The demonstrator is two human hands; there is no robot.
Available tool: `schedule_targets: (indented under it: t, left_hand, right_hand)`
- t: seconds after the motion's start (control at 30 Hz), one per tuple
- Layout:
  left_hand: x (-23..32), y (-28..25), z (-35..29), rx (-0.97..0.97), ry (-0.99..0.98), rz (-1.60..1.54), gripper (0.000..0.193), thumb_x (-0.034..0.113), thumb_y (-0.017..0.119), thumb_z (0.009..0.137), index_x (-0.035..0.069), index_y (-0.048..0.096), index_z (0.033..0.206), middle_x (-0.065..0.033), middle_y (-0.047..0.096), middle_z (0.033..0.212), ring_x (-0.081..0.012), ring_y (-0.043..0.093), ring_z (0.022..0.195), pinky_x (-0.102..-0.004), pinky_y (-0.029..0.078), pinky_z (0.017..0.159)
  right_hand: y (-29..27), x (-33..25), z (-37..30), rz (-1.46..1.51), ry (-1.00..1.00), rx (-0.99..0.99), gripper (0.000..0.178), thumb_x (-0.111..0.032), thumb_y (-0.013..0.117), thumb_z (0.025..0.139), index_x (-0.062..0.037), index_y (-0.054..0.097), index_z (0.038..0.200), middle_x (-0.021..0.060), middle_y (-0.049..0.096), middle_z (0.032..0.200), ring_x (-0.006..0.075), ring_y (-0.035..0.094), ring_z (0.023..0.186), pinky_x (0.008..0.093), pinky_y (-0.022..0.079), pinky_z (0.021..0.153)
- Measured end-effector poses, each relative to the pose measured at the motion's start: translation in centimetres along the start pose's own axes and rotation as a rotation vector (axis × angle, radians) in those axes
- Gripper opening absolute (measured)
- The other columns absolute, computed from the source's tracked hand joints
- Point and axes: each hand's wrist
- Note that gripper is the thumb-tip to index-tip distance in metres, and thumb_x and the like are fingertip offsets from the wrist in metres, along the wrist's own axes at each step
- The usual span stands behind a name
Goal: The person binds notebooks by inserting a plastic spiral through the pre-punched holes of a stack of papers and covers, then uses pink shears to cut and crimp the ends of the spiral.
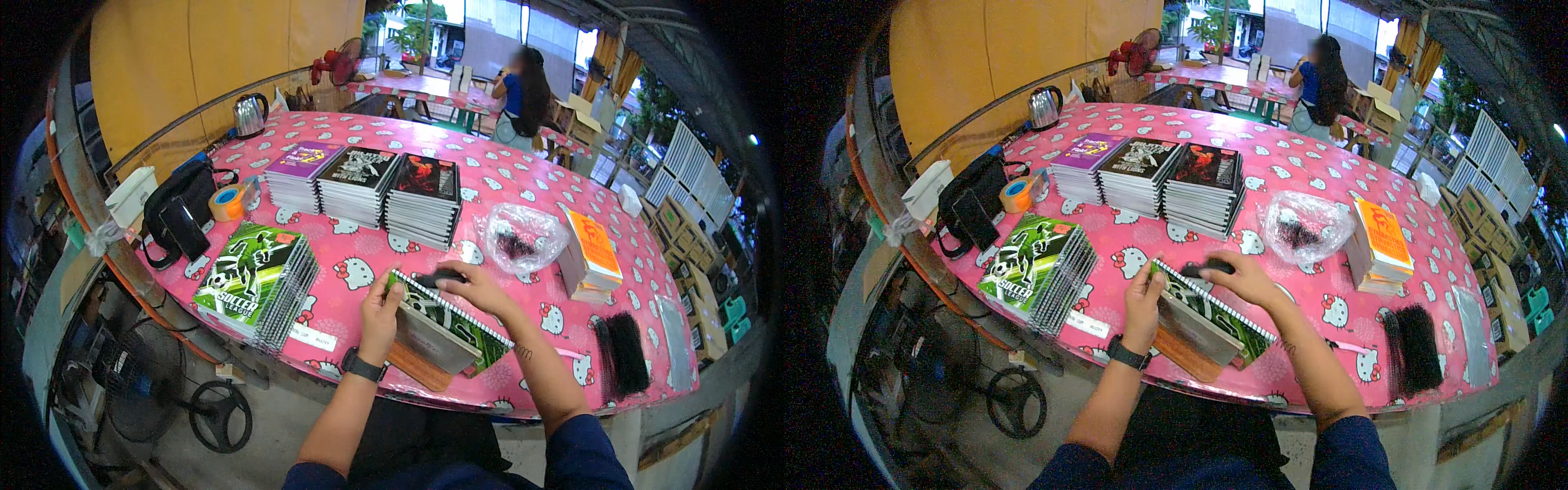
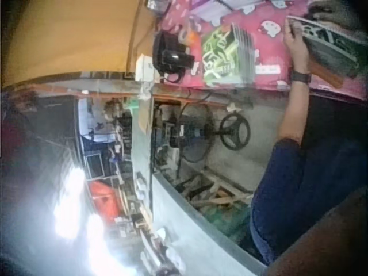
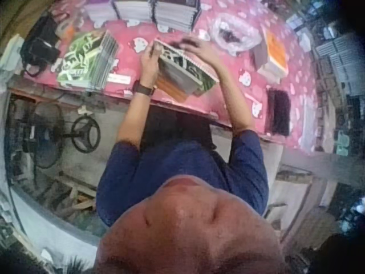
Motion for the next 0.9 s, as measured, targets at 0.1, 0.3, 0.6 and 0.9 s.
schedule_targets:
  t: [0.1,0.3,0.6,0.9]
  left_hand:
    - [1.6,-0.4,0.6,0.001,0.050,0.069,0.036,0.015,0.057,0.088,0.002,0.052,0.121,-0.0006,0.056,0.094,-0.0090,0.050,0.087,-0.0233,0.041,0.078]
    - [6.5,6.0,-1.1,-0.176,0.432,0.441,0.020,0.011,0.070,0.076,0.005,0.063,0.093,-0.0062,0.060,0.089,-0.0188,0.057,0.083,-0.0290,0.044,0.075]
    - [7.3,5.6,-2.1,-0.245,0.431,0.360,0.019,0.012,0.073,0.074,0.005,0.061,0.087,-0.0053,0.057,0.083,-0.0166,0.055,0.082,-0.0274,0.043,0.073]
    - [10.8,4.1,0.3,-0.111,0.521,0.287,0.035,0.016,0.076,0.069,0.005,0.056,0.095,-0.0085,0.055,0.095,-0.0219,0.052,0.092,-0.0318,0.043,0.078]
  right_hand:
    - [-2.7,-2.4,-1.4,-0.057,-0.075,0.151,0.042,-0.033,0.061,0.083,-0.0030,0.058,0.111,0.0158,0.059,0.111,0.0249,0.057,0.100,0.0349,0.044,0.085]
    - [-2.9,-11.6,-6.3,-0.201,-0.278,0.286,0.025,-0.016,0.072,0.072,-0.0026,0.062,0.090,0.0062,0.059,0.080,0.0167,0.055,0.075,0.0294,0.044,0.065]
    - [-2.7,-11.6,-6.8,-0.146,-0.444,0.303,0.019,-0.011,0.072,0.069,-0.0012,0.057,0.075,0.0048,0.050,0.069,0.0138,0.048,0.064,0.0263,0.039,0.057]
    - [-1.7,-18.8,-4.8,-0.448,-0.600,0.351,0.009,-0.002,0.056,0.081,0.0005,0.055,0.089,0.0161,0.054,0.078,0.0319,0.055,0.070,0.0363,0.044,0.064]
Point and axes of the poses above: each hand's wrist, its own z-axis towards the middle knuckle, its own y-axis out of the palm, x = y × z
